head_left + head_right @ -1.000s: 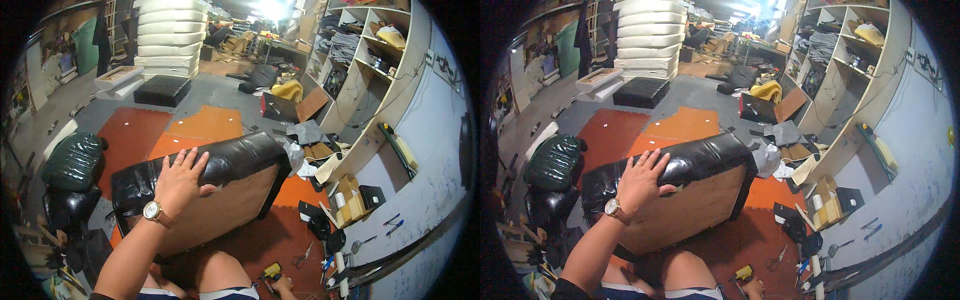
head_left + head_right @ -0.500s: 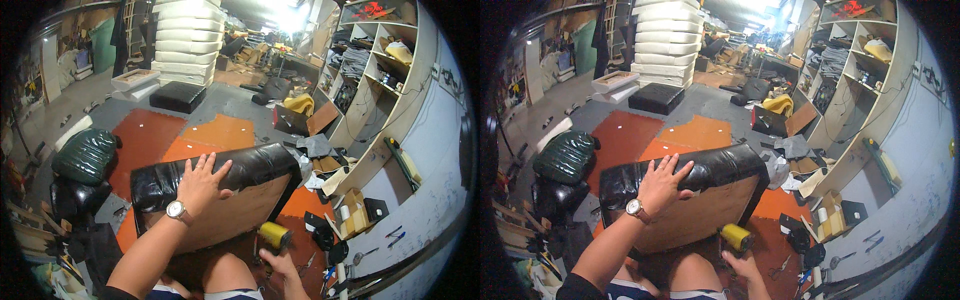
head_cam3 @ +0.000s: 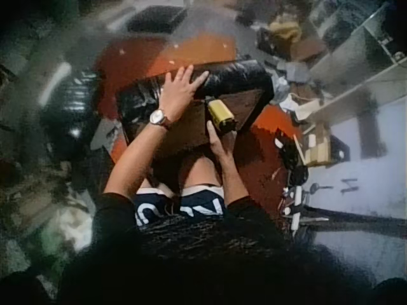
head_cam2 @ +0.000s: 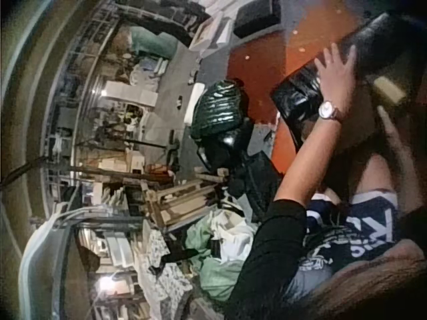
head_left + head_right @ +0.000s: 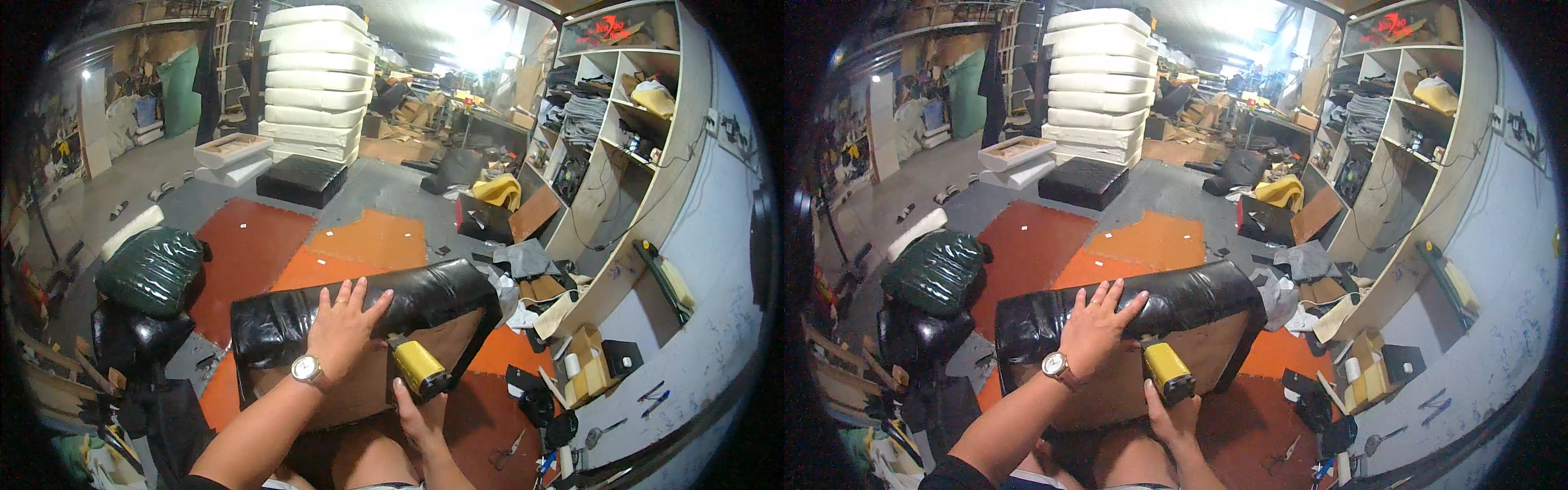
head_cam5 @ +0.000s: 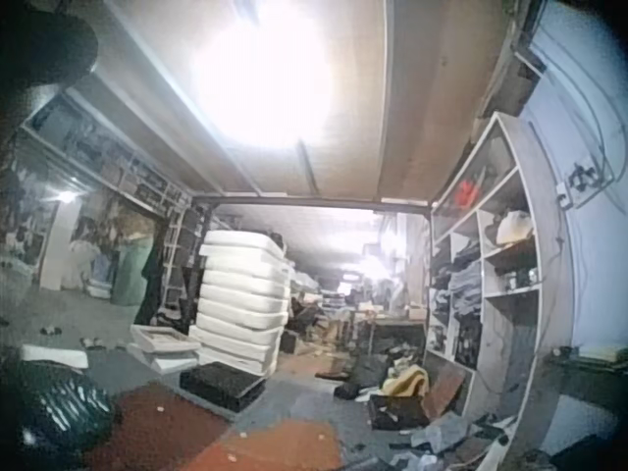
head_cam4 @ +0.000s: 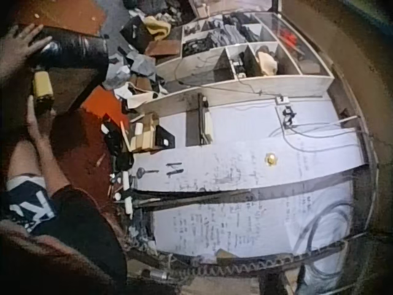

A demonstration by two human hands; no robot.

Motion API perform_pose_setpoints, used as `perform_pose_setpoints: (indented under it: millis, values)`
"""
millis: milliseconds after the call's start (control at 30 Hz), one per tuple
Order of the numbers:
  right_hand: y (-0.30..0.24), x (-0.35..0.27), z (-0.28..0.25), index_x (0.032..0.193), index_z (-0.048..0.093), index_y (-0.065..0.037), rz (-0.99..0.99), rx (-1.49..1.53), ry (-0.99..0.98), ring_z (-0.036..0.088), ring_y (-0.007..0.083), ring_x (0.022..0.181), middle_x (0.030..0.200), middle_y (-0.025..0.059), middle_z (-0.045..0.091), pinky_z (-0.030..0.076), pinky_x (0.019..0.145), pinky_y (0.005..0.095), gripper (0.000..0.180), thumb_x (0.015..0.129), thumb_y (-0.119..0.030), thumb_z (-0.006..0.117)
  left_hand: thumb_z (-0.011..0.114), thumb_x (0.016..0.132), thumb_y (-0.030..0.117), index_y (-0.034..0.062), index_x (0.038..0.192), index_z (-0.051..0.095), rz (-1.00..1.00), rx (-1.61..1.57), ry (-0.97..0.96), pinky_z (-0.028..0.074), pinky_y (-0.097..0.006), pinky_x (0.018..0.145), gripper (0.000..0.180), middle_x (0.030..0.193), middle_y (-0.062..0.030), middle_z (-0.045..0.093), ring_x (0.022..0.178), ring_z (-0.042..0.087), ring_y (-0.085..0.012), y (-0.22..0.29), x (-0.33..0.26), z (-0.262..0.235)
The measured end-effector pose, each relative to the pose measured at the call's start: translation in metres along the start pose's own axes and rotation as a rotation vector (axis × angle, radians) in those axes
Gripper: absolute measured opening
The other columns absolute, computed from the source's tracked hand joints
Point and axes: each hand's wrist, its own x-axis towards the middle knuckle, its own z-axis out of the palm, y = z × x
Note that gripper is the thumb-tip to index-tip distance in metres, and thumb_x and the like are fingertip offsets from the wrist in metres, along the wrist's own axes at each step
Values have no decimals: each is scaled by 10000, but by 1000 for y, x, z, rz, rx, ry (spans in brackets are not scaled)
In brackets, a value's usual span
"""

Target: The person is reupholstering a rectangular furniture piece by wrapping and securing black vinyl over a foam-covered board. They repeatedly smooth the vinyl, fold edges, and use a staple gun to fasten the material to the underside of the board.

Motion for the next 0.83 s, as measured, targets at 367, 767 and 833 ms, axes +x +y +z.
perform_pose_setpoints:
  millis: [367, 767, 833]
  values:
    - [-10, -6, 12, 1222, 716, -3, -12, -37, -54, 743, 224, 985, 1075, 131, 774, 566, 869, 372, 372, 927, -226, 758, 918, 710, 398, 266, 1645, 359, 161, -389, -37, 344, -575, 1220, 1097, 1657, -208, 389, 1533, 388, -397, -42, -6, -7]
    - [-27, -10, 24, 1122, 752, -42, -189, 5, 5, 788, 285, 842, 902, 143, 789, 604, 743, 383, 298, 935, -273, 758, 702, 854, 56, 482, 1580, 433, 6, -97, -69, 356, -589, 1226, 883, 1657, -207, 388, 1534, 395, -397, -54, -39, -27]
    - [-25, -10, 28, 1125, 761, -42, -248, -35, -23, 793, 306, 865, 927, 119, 805, 605, 818, 435, 378, 925, -363, 770, 749, 831, 103, 479, 1583, 429, 18, -45, -73, 346, -591, 1231, 900, 1677, -203, 362, 1541, 383, -402, -54, -38, -23]
